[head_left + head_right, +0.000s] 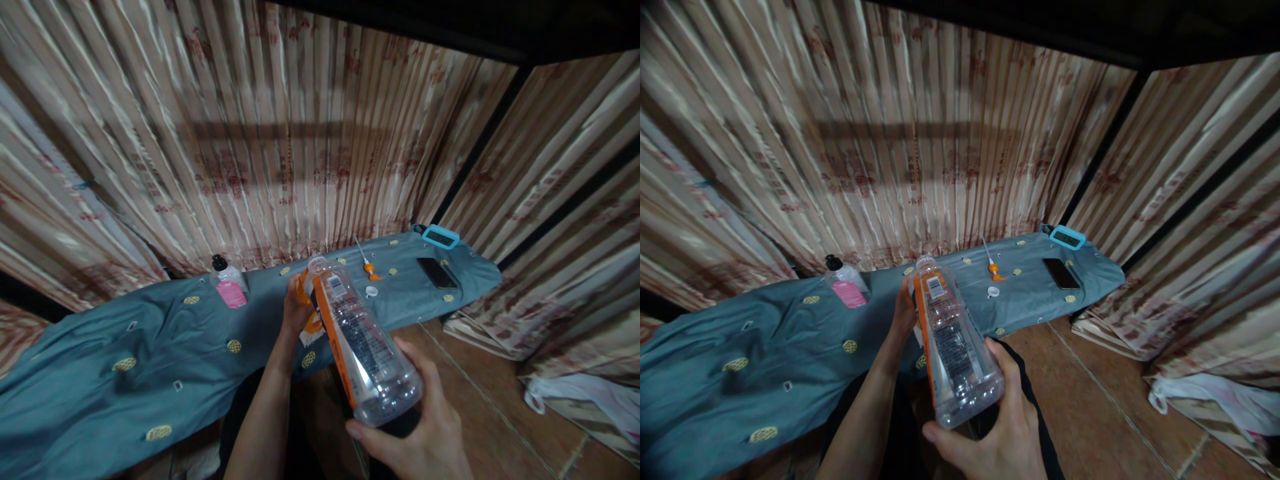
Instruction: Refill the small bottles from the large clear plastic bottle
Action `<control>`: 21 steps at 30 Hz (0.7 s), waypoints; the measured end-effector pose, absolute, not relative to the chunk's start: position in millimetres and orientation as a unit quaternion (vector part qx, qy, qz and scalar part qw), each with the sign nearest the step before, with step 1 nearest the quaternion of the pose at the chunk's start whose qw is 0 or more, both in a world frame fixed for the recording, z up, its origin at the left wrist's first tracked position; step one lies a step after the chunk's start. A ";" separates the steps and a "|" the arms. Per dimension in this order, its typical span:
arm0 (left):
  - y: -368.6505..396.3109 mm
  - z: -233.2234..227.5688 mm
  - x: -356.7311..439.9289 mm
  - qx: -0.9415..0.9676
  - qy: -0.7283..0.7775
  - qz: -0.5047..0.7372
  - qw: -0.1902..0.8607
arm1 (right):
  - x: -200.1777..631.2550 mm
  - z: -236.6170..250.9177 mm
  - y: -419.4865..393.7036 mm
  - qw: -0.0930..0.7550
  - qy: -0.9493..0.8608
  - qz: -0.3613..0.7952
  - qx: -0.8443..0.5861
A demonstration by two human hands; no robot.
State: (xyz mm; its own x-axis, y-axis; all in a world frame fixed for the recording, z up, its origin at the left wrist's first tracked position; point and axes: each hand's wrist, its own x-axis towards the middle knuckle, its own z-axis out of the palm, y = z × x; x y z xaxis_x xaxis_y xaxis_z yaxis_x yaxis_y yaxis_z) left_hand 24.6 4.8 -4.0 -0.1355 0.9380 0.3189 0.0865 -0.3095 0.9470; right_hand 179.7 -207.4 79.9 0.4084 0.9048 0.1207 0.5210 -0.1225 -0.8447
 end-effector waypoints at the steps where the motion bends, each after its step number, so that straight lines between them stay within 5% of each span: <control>1: 4.6 -3.7 24.6 0.552 0.465 0.591 0.360 | 179.6 79.6 -207.3 0.440 -0.499 0.218 -0.714; 21: 6.9 -7.4 23.7 0.564 0.459 0.590 0.350 | 178.0 79.5 -206.7 0.449 -0.497 0.214 -0.711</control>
State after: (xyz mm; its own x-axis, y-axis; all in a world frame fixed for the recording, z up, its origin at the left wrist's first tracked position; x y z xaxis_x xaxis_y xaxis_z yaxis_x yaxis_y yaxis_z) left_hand 23.7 6.9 -7.4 -0.1178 0.9312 0.3449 0.1038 -0.3339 0.9369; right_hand 178.0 -206.7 79.5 0.4142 0.8990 0.1421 0.5153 -0.1030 -0.8508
